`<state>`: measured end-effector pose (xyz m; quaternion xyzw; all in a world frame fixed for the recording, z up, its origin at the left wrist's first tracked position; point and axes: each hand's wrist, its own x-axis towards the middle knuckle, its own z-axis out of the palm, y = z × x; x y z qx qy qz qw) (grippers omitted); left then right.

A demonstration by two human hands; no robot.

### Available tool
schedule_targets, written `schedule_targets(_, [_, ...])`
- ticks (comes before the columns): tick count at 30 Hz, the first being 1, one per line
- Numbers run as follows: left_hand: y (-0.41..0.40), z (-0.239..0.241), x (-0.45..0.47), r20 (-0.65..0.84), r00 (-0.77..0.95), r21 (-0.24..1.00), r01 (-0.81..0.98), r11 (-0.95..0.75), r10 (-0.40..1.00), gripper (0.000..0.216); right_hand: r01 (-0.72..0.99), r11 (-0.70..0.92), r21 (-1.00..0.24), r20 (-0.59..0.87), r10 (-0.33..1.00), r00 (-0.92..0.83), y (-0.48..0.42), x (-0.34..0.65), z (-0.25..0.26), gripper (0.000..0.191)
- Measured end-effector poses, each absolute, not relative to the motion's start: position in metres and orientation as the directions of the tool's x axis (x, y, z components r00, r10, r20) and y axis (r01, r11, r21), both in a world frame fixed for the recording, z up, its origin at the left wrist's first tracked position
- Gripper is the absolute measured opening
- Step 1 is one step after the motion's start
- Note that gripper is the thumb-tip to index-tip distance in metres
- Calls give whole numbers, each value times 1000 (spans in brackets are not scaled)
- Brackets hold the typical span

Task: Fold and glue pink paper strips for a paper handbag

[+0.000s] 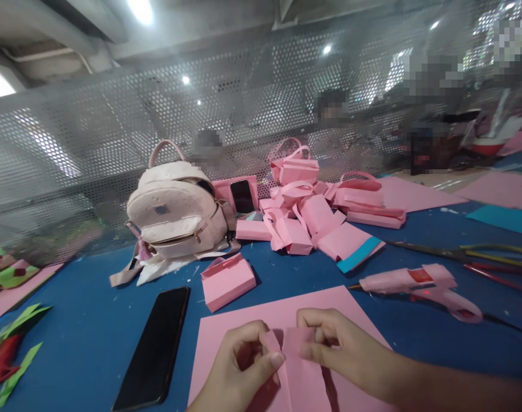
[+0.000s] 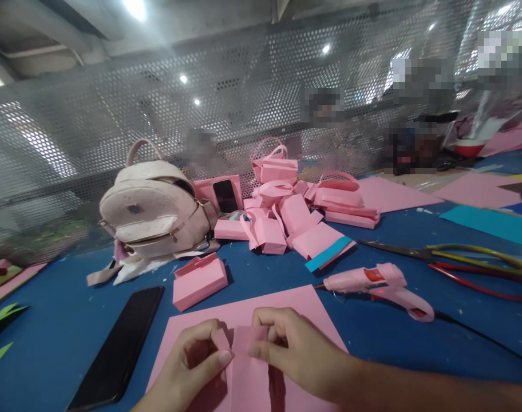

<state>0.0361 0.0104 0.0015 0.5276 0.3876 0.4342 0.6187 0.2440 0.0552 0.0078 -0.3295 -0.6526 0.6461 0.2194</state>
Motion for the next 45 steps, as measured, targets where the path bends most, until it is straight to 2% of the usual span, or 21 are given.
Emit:
schedule_targets(7, [11,-5,36,-51,367,988,-114,99,929,35,137,-89,-987,-158,740,-654,55,244,7,45])
schedule_targets(10, [12,-4,36,-49,394,991,-92,92,918,35,80,-96,-992,-125,736,-665,54,243,10,40])
schedule_targets(13, [13,-2,37,-22,398,977,-184,103,917,29,30,-94,-995,-89,726,-682,52,241,13,33])
schedule_targets(15, [13,-4,37,-42,421,946,-275,172,906,28,91,-108,-990,-140,721,-679,52,240,13,38])
schedule_targets(18, [12,-6,35,-77,493,913,-313,260,867,38,182,-144,-973,-227,758,-612,53,240,11,57])
schedule_targets(20, [12,-3,32,-124,542,929,-232,290,832,48,174,-146,-974,-220,804,-552,56,241,9,68])
schedule_targets(23, [16,13,20,-206,542,965,-23,260,815,42,144,-148,-978,-202,827,-525,59,244,3,68])
schedule_targets(25, [23,26,9,-192,468,981,80,175,863,37,139,-152,-979,-203,826,-526,58,246,1,57])
schedule_targets(27, [34,39,-5,-92,390,979,204,11,916,33,149,-140,-979,-198,824,-531,55,247,0,48])
schedule_targets(32, [52,61,-34,-62,324,915,397,-76,944,21,164,-86,-983,-168,780,-603,46,248,7,48])
schedule_targets(35, [53,65,-46,-88,336,913,404,-59,938,19,152,-67,-986,-145,794,-590,44,248,11,46])
schedule_targets(40, [53,65,-61,-239,468,919,391,42,851,16,93,-19,-995,-72,792,-606,45,249,8,38])
schedule_targets(42, [54,65,-65,-228,460,925,377,44,858,12,97,1,-995,-57,802,-594,43,250,5,35])
schedule_targets(45, [54,65,-65,-131,392,958,288,13,911,11,177,-23,-984,-119,823,-556,38,251,3,37])
